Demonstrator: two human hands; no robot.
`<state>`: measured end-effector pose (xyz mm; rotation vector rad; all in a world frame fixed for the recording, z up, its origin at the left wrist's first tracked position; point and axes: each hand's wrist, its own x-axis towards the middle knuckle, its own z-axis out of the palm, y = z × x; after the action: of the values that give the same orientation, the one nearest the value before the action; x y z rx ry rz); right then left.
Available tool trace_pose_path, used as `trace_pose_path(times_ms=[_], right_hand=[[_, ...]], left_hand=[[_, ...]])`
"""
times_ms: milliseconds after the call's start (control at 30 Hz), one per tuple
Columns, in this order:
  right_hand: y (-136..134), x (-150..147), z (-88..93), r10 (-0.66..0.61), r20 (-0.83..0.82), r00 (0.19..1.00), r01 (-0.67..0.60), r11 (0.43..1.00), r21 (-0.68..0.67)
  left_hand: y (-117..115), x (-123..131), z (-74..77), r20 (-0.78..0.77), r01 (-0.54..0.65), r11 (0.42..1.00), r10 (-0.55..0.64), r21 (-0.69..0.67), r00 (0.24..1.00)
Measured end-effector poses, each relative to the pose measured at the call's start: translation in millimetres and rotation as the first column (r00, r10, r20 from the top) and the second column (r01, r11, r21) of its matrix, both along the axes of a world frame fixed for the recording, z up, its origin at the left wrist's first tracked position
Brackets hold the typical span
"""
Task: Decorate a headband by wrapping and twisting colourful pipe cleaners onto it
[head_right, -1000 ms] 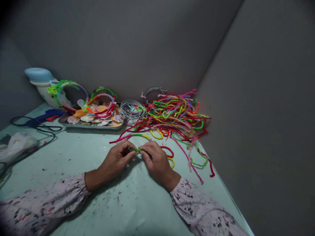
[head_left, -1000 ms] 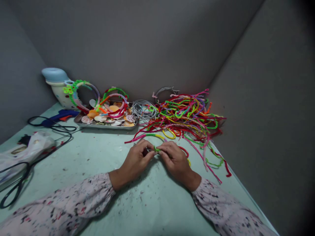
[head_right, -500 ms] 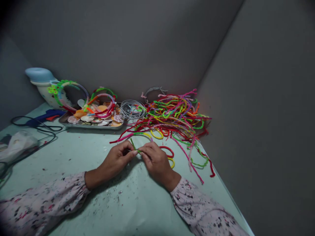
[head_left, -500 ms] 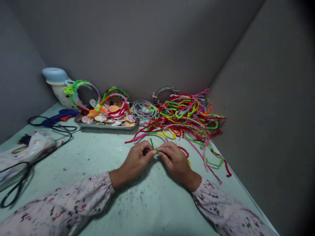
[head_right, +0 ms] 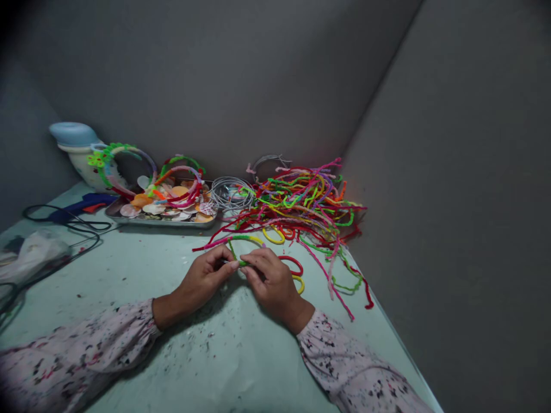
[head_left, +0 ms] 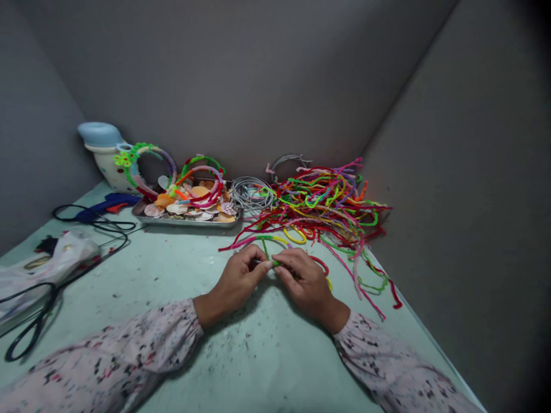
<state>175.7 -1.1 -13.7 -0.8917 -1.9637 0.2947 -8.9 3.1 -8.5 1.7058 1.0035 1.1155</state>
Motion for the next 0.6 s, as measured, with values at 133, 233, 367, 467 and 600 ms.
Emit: trace_pose_path(times_ms=[133, 233, 367, 467, 600], right_hand=[[-1.0, -0.5, -1.7, 0.004, 0.013, 1.0, -0.004, 1.0, 0.006], [-3.2, -1.1, -3.1, 0.009, 0.024, 1.0, -0.009, 1.0, -0.005], [-7.3, -1.2, -3.8, 0.002, 0.054, 0.999, -0.001, 1.0, -0.015], [-11.4, -0.6, -3.2, -0.025, 0.06, 0.998, 0.024, 1.0, 0.004], [-17.7, 0.9, -1.8, -0.05, 0.057, 0.997, 0.049, 0.999, 0.024]], left_hand=[[-1.9, 0.0, -0.2, -0.049, -0.003, 0.998, 0.006, 0.062, 0.999], [-2.5, 0.6, -0.3, -0.083, -0.011, 0.993, 0.021, 0.118, 0.996], [-4.4, 3.0, 1.0, -0.111, -0.021, 0.99, 0.037, 0.137, 0.993], [-8.3, 6.5, 4.5, -0.101, -0.038, 0.996, 0.047, 0.086, 0.994], [-13.8, 12.0, 12.8, -0.107, -0.045, 0.998, 0.048, 0.031, 0.993]])
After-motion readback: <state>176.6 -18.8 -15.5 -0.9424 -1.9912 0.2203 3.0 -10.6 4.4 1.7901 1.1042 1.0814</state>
